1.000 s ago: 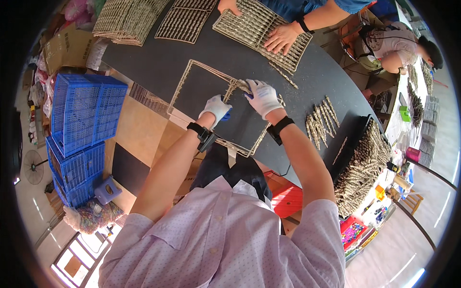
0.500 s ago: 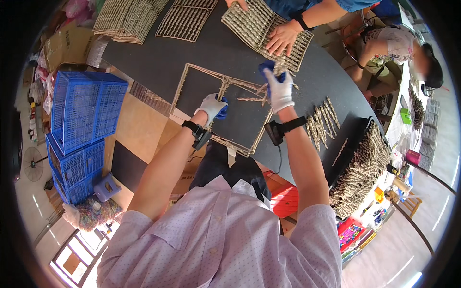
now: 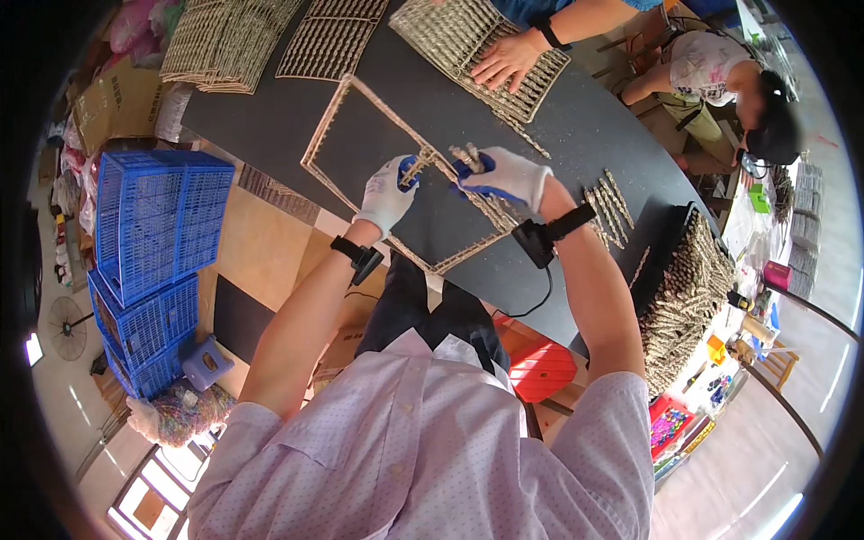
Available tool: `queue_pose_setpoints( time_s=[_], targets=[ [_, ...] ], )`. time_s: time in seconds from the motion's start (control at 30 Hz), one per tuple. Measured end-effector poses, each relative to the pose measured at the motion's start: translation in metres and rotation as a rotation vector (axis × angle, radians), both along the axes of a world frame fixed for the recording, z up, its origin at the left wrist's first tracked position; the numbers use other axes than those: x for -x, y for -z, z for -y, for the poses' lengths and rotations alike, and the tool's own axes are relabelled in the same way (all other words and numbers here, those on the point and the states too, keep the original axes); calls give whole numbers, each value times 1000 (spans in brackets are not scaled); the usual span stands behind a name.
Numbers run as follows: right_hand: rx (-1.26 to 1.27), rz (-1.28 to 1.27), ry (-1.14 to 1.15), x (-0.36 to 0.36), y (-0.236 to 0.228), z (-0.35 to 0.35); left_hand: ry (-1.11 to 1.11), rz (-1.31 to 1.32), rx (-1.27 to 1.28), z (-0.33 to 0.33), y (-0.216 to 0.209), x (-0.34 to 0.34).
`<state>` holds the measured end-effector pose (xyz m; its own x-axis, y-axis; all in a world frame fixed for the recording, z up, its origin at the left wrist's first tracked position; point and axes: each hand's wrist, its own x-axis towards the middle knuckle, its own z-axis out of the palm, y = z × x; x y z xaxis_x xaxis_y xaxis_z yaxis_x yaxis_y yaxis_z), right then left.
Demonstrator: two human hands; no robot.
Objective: The person assembles woven basket frames by inserting thin sticks into a rectangular grid structure. They pick up sticks from a pile on the table, place them into the frame slots, and occasionally adjust the frame or stack completed units.
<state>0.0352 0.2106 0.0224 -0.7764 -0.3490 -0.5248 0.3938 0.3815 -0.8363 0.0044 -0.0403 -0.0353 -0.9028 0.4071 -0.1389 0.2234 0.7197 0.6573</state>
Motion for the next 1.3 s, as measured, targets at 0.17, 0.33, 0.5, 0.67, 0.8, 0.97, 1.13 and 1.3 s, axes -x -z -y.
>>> queue_pose_setpoints(
  time_s=[0.17,0.33,0.5,0.67,0.8,0.97,1.13,1.3],
  targets=[
    [16,-21,167,-6,3,15,-30,-1,110,-15,-12,0],
    [-929,-558,80,-11,1,43,5,69,220,-27,-24,0],
    [-1074,-743,42,-9,5,46,5,168,292,-37,-27,2],
    [-1055,-647,-148,2,7,42,-1,193,338,-34,-26,3],
    [-644,-685,-44,2,13,21,27,71,220,-17,-13,6],
    [-351,-520,145,0,2,18,92,117,80,-12,-11,22],
    [-276,-398,374,0,24,6,76,224,48,-4,-7,25],
    [191,-411,1048,10,35,-16,-59,371,124,0,0,27]
  ],
)
